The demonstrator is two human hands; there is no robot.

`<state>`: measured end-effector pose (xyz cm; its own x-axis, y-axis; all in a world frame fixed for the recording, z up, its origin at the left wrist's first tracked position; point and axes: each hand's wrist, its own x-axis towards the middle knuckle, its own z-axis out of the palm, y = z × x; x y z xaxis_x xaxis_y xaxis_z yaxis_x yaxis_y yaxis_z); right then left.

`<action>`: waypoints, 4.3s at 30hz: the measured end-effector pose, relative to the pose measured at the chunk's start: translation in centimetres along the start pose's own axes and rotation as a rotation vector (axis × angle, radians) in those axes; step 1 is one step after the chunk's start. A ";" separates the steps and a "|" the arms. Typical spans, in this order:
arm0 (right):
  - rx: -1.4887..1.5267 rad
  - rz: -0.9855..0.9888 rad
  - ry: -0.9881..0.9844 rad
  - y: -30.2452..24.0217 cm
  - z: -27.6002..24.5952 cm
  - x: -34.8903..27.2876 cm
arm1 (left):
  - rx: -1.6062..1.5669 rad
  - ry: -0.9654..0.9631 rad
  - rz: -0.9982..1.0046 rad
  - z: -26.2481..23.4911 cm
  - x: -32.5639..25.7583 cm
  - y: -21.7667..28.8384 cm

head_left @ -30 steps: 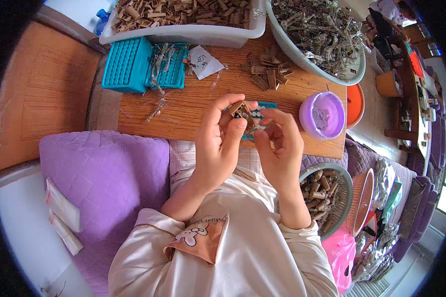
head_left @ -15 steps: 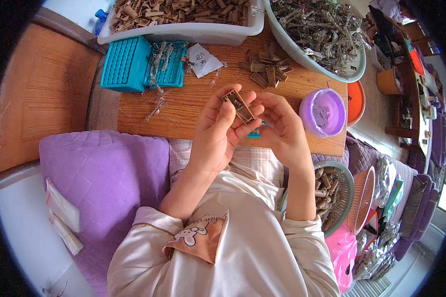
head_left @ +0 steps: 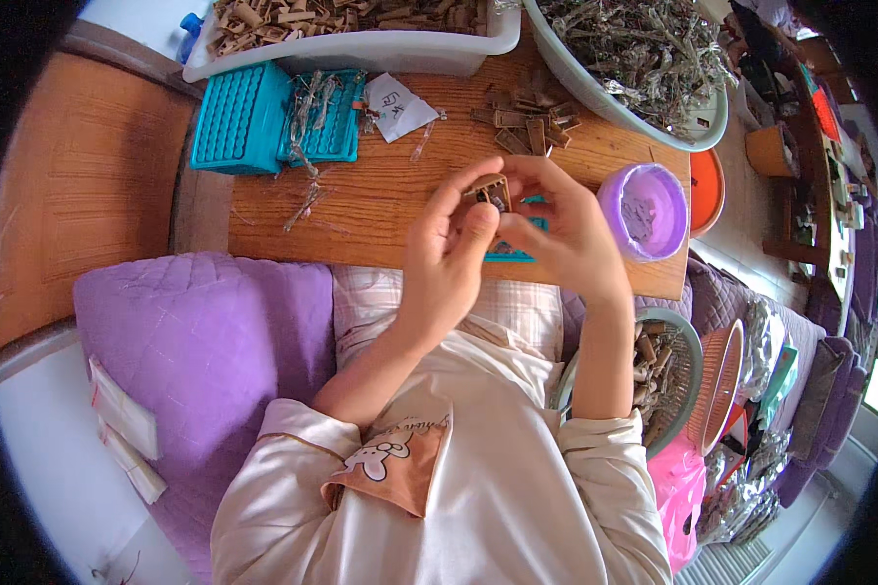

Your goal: The person assembles small wooden cylinders by filling them with blue pellets from storage containers and then plugging the filled cylinders into a plastic tray, working by hand.

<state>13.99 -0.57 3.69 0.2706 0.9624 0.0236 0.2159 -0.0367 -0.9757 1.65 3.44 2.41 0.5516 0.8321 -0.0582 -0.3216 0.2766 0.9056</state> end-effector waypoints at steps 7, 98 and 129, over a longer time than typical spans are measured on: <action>-0.519 0.094 0.164 6.3 -1.6 -2.0 | -0.043 0.096 -0.139 -3.7 0.7 -0.5; -0.434 -0.325 0.137 2.3 2.1 -5.2 | 0.094 -0.222 -0.351 -3.3 -2.9 -2.0; -0.564 0.184 0.408 5.5 -1.4 2.7 | -0.080 -0.021 -0.343 -5.5 -1.5 -1.0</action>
<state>17.24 1.46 -1.33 0.6540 0.7543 0.0569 0.5555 -0.4279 -0.7130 -3.08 4.59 -0.74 0.6533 0.6746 -0.3437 -0.1736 0.5754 0.7993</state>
